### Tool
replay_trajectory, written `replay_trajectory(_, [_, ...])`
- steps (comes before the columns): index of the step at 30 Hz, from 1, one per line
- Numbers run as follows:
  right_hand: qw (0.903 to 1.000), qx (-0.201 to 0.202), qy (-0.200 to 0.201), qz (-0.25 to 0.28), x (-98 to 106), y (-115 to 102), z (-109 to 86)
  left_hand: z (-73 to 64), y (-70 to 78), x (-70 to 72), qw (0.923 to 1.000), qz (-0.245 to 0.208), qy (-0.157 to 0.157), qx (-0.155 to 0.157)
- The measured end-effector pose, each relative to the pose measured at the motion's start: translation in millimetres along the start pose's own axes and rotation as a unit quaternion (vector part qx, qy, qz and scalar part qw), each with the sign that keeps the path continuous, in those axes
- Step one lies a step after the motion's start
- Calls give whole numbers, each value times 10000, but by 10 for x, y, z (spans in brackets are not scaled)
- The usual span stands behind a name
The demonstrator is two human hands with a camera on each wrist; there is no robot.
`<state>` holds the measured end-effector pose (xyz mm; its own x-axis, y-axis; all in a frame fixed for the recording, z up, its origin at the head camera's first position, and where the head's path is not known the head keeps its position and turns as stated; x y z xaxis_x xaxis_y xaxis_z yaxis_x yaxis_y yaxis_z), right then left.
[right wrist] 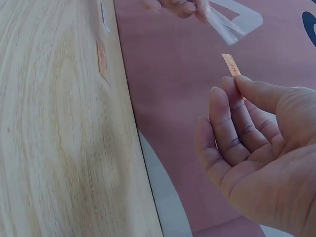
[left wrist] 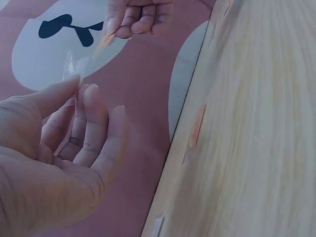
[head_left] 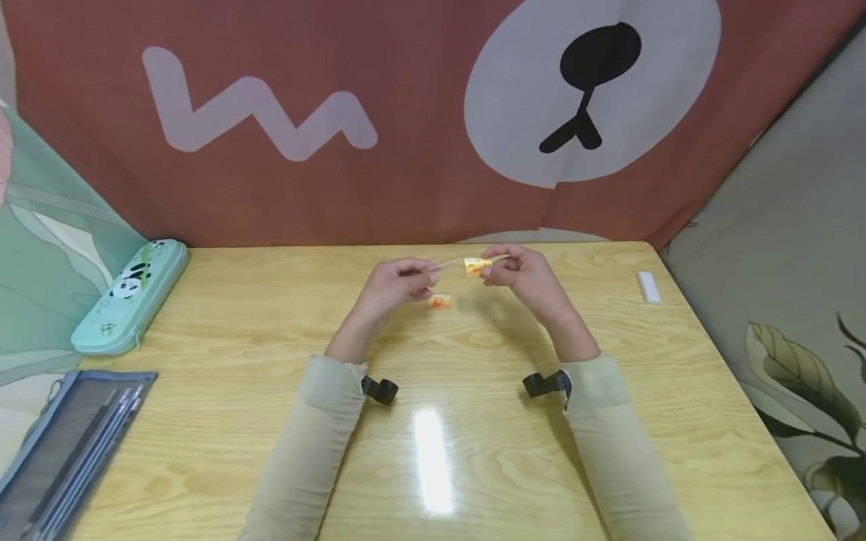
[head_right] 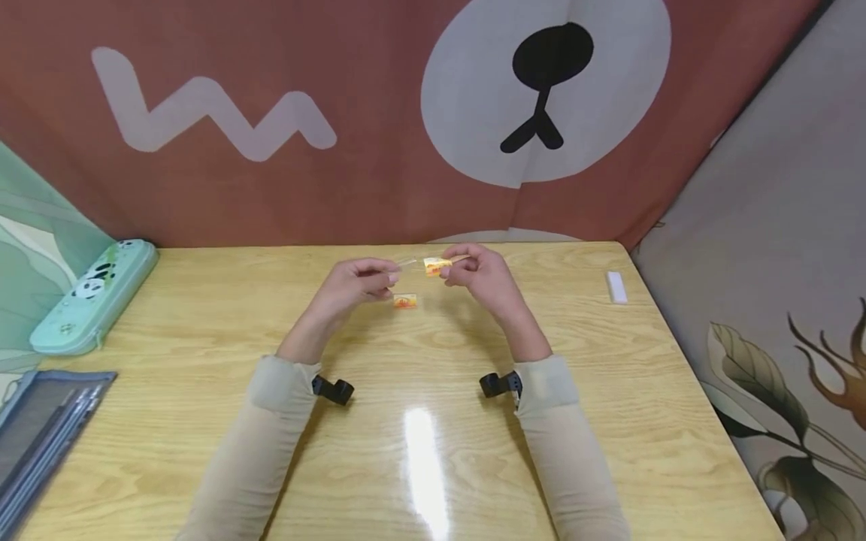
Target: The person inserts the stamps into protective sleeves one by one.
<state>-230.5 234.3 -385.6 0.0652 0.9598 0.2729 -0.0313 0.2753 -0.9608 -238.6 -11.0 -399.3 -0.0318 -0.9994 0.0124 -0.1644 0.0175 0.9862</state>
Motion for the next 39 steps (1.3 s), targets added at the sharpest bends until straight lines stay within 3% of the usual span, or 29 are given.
replay_trajectory(8, [10000,34,34,39,11,-28,-19,-47,37,-60,9999,-122,-62,43])
replay_trajectory(15, [10000,-25,50,1,-14,-44,-14,-72,18,-42,9994,-312,165,-15])
replay_trajectory(22, [9997,-84,249,13,-22,-21,-15,-78,14,-49,9995,-326,45,23])
replay_trajectory(29, [9980,-60,454,428,-16,-34,-5,-84,46,-90,9979,-493,355,-205])
replay_trajectory(39, [9989,-112,358,286,-27,-34,-11,-101,47,-90,9966,-544,538,-297])
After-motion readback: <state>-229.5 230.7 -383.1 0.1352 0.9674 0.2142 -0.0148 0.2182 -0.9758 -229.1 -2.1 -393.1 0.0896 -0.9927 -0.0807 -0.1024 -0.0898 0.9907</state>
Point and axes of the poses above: each hand's wrist, its own z-axis towards the middle knuckle, its own x-axis out of the back of the hand, y = z × x, the point moved 1 cm from there along z, towards the middle knuckle, and after that the axes turned 14 degrees about y, right-handed, at the moved point
